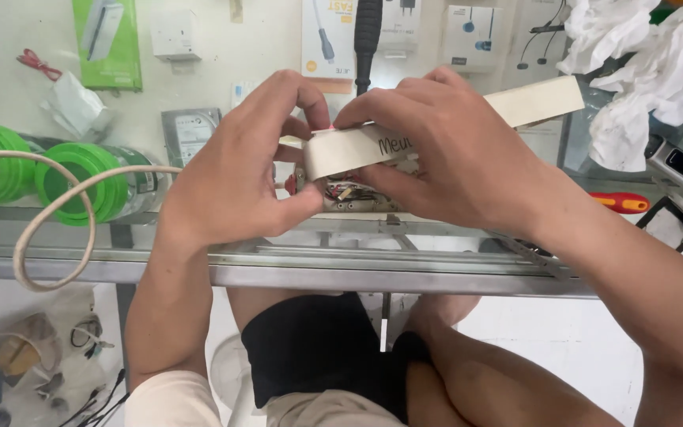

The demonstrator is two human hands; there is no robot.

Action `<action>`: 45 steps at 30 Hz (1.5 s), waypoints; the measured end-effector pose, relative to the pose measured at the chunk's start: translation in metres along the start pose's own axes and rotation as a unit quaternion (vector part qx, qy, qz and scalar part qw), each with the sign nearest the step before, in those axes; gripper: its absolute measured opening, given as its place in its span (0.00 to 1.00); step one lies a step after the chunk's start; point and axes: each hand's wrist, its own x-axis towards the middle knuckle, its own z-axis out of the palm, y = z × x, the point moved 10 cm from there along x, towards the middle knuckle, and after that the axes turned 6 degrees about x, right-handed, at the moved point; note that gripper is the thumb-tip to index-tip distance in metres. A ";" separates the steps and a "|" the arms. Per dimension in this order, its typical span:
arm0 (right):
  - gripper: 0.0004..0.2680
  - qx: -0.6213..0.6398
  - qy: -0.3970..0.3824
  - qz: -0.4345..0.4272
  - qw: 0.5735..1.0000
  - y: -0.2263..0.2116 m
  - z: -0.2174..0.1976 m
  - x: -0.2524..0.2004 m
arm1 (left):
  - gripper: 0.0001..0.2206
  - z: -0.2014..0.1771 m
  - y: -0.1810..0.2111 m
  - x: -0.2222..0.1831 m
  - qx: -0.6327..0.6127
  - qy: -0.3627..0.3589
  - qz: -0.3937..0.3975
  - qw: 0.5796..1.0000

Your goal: Reassembling a multi-socket power strip by aligning internal metal components and the power switch into the housing

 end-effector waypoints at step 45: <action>0.10 -0.026 0.065 -0.041 0.997 0.001 -0.017 0.006 | 0.20 0.007 0.017 -0.013 0.251 0.221 0.080 0.939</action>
